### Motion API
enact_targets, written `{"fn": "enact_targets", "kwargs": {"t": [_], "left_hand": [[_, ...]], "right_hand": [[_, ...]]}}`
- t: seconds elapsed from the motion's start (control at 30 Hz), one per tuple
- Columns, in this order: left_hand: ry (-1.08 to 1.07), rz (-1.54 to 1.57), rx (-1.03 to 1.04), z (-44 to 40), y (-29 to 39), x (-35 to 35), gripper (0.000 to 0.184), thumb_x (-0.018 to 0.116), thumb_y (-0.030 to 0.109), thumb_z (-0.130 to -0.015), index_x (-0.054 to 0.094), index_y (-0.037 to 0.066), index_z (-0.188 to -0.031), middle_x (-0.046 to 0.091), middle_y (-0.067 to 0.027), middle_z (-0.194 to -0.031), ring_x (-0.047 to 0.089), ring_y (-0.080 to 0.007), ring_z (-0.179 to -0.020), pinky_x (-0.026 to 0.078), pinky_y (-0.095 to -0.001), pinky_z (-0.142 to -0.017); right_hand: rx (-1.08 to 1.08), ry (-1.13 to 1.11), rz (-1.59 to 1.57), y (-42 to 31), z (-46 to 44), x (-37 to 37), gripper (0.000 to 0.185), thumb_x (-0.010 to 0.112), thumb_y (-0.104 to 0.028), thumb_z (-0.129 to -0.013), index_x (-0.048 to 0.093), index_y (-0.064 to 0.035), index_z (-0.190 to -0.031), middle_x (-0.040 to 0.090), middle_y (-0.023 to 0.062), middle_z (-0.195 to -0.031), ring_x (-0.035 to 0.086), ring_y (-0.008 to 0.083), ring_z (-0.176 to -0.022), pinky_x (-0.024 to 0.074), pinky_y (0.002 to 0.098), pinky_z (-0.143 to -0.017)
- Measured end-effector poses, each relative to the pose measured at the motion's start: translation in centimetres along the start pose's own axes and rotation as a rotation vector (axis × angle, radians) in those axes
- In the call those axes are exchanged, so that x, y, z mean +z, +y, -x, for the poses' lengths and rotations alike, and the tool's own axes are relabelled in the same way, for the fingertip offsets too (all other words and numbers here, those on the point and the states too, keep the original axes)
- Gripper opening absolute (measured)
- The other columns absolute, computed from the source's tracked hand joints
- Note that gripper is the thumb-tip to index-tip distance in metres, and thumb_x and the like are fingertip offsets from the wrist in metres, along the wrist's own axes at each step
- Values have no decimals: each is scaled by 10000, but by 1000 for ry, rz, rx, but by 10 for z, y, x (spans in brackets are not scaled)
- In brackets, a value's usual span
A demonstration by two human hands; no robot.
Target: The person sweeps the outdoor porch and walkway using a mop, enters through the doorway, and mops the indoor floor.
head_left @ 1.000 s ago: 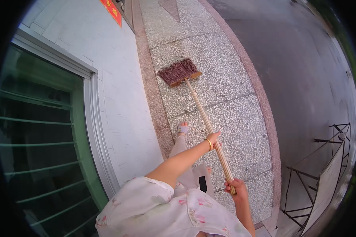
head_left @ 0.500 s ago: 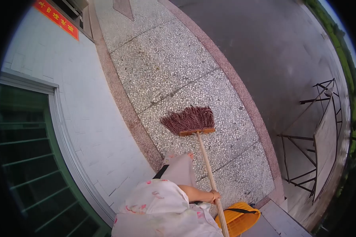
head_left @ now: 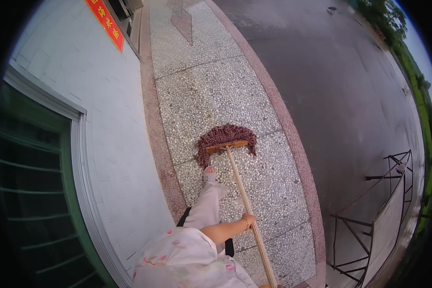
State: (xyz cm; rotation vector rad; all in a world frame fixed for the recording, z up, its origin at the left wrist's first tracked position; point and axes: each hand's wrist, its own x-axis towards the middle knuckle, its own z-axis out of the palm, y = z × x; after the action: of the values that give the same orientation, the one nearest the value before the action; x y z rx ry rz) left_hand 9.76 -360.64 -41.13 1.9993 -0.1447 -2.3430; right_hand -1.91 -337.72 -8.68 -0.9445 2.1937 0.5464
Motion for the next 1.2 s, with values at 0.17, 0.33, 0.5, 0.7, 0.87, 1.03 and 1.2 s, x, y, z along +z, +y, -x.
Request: {"fn": "enact_targets", "kwargs": {"t": [0.17,0.33,0.5,0.7,0.87,1.03,1.2], "left_hand": [[127,172,242,-27,195,-59,265,575,73,-681,455,-60,-876,511,-169,-742,557,-247,-686,474,-388,-472],[-17,463,229,44,354,-94,163,572,67,-691,487,-28,-792,511,-143,-632,541,-246,-522,463,-374,-447],[-295,728,259,60,484,-129,122,586,78,-704,499,-5,-719,494,-113,-550,529,-227,-471,466,-354,-433],[-277,877,353,54,634,-190,113,580,47,-683,486,-15,-679,505,-121,-601,536,-245,-498,480,-367,-444],[-205,927,340,21,754,-209,113,582,49,-697,484,-7,-693,492,-104,-594,531,-236,-522,482,-361,-480],[-105,921,452,17,871,-244,113,556,31,-675,458,-23,-652,469,-108,-555,512,-246,-478,473,-377,-446],[21,863,447,19,965,-309,105,521,31,-648,440,-12,-596,438,-122,-527,488,-254,-414,426,-365,-363]], "right_hand": [[-216,101,-27,-169,-98,-88,380,578,-252,-678,519,-30,-981,567,233,-693,561,391,-675,433,460,-597],[-363,312,10,-364,-177,-188,286,613,-235,-559,577,2,-715,553,207,-583,566,356,-570,445,427,-543],[-418,290,59,-535,-238,-274,255,564,-232,-627,550,8,-712,568,228,-662,564,385,-635,448,449,-585],[-597,318,64,-678,-312,-336,262,565,-242,-624,556,7,-706,571,220,-649,571,376,-639,453,443,-605],[-687,340,88,-768,-378,-399,233,557,-218,-613,557,4,-682,574,222,-657,573,374,-632,452,448,-610],[-738,351,70,-869,-423,-451,244,570,-215,-605,567,10,-701,566,218,-636,563,376,-623,443,446,-607],[-850,333,93,-974,-441,-484,250,573,-228,-631,548,4,-721,555,230,-618,556,389,-605,441,459,-587]]}}
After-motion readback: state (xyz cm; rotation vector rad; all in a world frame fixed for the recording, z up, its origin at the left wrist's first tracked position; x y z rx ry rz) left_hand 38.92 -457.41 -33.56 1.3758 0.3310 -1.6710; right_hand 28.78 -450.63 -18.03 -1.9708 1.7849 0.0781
